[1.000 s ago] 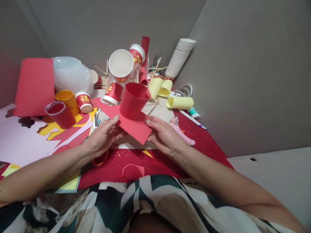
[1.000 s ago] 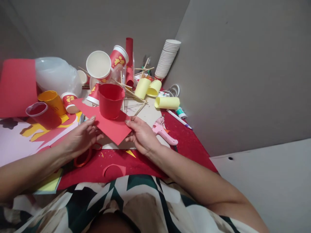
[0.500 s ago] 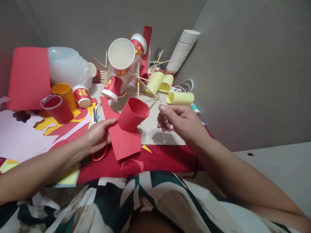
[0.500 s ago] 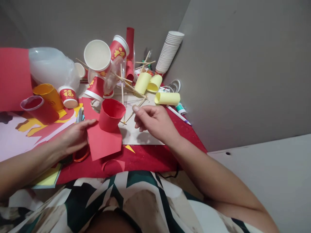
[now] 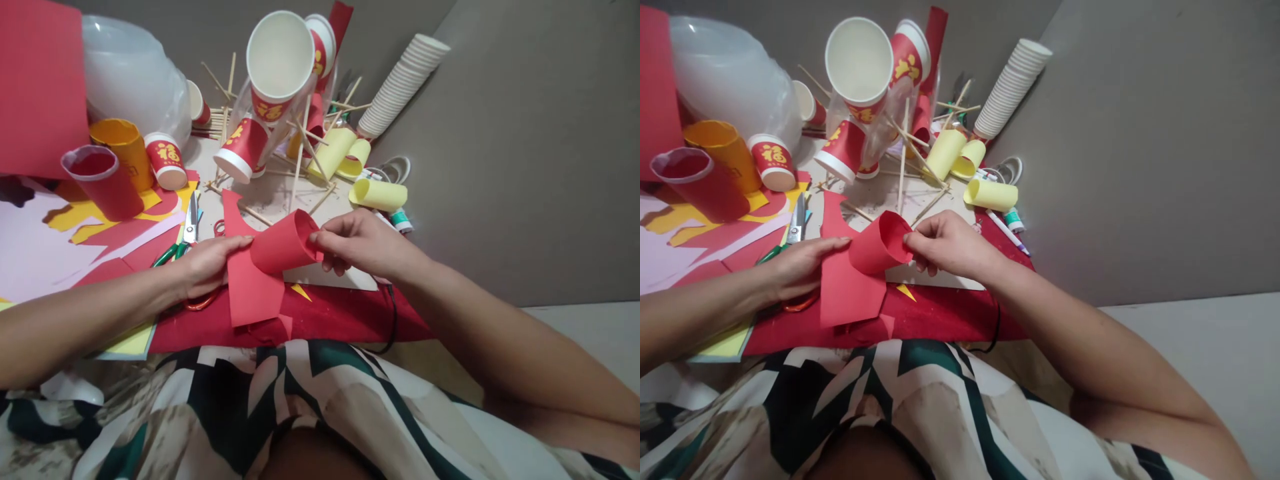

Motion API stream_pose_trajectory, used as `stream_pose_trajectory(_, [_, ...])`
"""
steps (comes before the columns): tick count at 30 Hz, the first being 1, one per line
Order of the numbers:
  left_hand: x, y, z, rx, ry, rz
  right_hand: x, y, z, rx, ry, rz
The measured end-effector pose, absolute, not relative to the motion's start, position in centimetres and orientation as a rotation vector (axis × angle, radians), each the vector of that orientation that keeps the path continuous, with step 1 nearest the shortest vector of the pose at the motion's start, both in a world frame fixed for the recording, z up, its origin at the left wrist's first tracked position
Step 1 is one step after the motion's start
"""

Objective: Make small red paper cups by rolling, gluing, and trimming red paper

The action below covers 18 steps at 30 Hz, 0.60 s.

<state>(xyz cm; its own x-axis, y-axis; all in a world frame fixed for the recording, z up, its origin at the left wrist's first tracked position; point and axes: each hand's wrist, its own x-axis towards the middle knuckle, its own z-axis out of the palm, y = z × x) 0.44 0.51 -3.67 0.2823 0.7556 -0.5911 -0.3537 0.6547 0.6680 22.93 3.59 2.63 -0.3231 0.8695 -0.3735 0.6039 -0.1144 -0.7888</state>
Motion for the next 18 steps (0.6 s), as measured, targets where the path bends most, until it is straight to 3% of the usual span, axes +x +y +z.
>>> stream_pose_trajectory(4, [0.2,0.5,-4.0,0.466,0.965,0.702,24.1,3.6,2.8,-1.414,-2.141,1.019])
stream_pose_trajectory(7, [0.1,0.3,-4.3,0.488,0.921,0.677,24.6,4.1,2.3,-1.032,-2.369,0.508])
stream_pose_trajectory(10, [0.1,0.2,-4.9,0.5,0.855,0.665,24.3,4.8,1.6,-0.655,-2.542,0.257])
stream_pose_trajectory(14, [0.1,0.2,-5.4,0.503,0.801,0.668,23.5,5.0,1.4,-0.502,-2.53,0.227])
stream_pose_trajectory(18, [0.1,0.2,-4.9,0.465,0.791,0.707,23.1,4.1,1.9,-0.735,-2.276,0.494])
